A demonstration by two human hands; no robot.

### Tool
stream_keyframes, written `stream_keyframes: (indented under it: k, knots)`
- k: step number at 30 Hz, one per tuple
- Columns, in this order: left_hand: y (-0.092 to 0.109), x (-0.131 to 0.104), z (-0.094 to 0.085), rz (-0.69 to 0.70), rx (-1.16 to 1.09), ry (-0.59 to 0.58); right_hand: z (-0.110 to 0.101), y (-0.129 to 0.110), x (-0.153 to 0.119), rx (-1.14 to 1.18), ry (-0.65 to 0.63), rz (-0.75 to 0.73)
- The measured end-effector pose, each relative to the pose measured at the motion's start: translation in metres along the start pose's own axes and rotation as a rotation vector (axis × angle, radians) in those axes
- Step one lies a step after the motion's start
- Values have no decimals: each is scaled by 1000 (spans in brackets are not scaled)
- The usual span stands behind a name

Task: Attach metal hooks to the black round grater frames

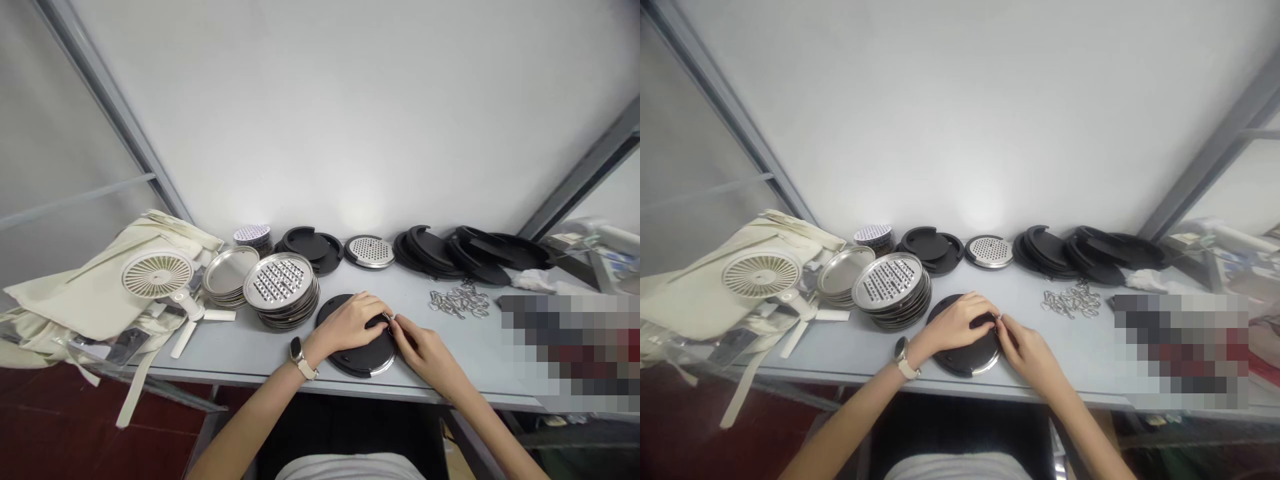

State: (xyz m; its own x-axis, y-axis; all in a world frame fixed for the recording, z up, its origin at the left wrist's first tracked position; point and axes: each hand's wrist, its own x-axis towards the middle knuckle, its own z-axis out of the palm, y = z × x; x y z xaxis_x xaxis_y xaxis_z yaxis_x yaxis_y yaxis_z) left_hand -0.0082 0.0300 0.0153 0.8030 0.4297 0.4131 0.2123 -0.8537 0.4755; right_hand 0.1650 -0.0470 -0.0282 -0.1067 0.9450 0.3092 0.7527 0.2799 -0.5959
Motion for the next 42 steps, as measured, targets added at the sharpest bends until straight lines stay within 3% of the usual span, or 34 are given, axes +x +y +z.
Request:
stream_keyframes:
  k: [23, 29, 36, 42]
  knots:
    - [-2, -2, 3, -31, -130, -18, 4, 1, -1, -99, 124, -121]
    - [2, -1, 1, -19, -126, -36, -1, 1, -4, -44, 196, -56]
    - [1, -1, 0, -4, -4, 5, 1, 1, 0, -41, 9, -6]
    - [0, -2, 2, -39, -64, -11, 1, 0, 2, -40, 16, 8]
